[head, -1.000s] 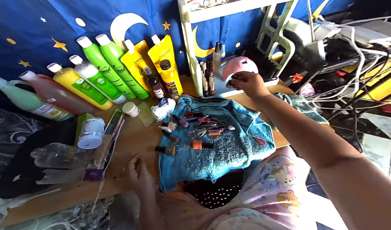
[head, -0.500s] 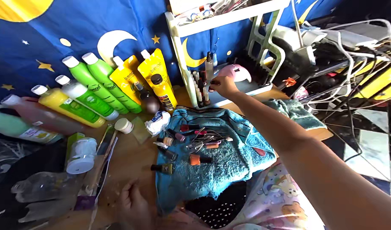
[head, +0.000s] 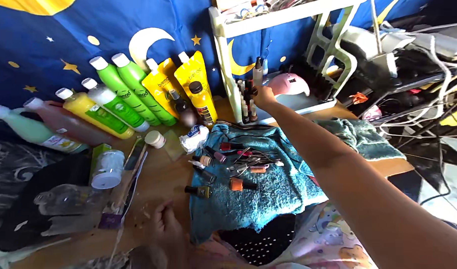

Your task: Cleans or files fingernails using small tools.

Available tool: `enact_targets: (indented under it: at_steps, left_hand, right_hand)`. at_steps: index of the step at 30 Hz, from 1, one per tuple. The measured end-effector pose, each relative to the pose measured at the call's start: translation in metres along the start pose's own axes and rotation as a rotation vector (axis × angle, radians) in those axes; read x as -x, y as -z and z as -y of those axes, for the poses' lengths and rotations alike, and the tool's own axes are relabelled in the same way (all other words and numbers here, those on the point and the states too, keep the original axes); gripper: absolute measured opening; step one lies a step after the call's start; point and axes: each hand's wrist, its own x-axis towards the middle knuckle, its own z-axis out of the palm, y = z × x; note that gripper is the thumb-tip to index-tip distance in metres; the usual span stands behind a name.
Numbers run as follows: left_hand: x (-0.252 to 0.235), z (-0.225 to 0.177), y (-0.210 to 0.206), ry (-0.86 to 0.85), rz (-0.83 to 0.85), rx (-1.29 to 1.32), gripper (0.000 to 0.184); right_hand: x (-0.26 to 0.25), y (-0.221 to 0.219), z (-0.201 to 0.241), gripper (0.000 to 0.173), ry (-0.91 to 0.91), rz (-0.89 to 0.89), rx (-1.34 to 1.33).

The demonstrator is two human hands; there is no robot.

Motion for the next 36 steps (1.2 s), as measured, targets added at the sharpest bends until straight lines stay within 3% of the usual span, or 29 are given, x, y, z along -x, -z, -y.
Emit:
enact_targets:
  at_steps: [7,10,12,15,19,23,26,29,33,36]
  left_hand:
    - [0.003,0.001,-0.001,0.026,-0.034,-0.013,0.018]
    - [0.004,0.002,-0.002,0.025,-0.062,0.008,0.016]
    - [0.004,0.003,-0.002,0.029,-0.069,0.006,0.016]
    - [0.003,0.001,-0.001,0.007,-0.033,-0.012,0.017]
    - [0.004,0.001,-0.001,0.015,-0.011,-0.008,0.018]
    - [0.004,-0.004,-0.001,0.043,-0.019,0.001,0.018]
    - [0.002,-0.008,0.002,0.124,0.022,-0.021,0.020]
    - [0.004,-0.012,0.005,0.112,0.039,0.002,0.021]
    - [0.009,-0.050,0.004,-0.046,0.104,0.022,0.032]
    - [0.015,-0.101,-0.020,-0.102,0.210,0.226,0.049]
  right_hand:
    - [0.020,0.013,-0.010,0.042,0.073,-0.104,-0.154]
    - [0.059,0.023,0.002,0.034,0.282,-0.352,-0.224]
    - [0.096,0.021,0.014,0.030,0.512,-0.397,-0.271]
    - [0.139,0.005,0.030,0.022,0.716,-0.114,-0.127]
    - [0.152,-0.025,0.048,0.037,0.516,0.349,0.291]
    - [0.153,-0.038,0.062,0.032,0.372,0.447,0.412]
    - [0.154,-0.032,0.060,0.029,0.392,0.316,0.212]
    - [0.184,-0.011,0.061,0.032,0.474,0.199,-0.150]
    - [0.258,0.004,0.065,0.033,0.378,0.369,-0.635]
    - [0.305,0.000,0.064,0.031,0.364,0.460,-0.785]
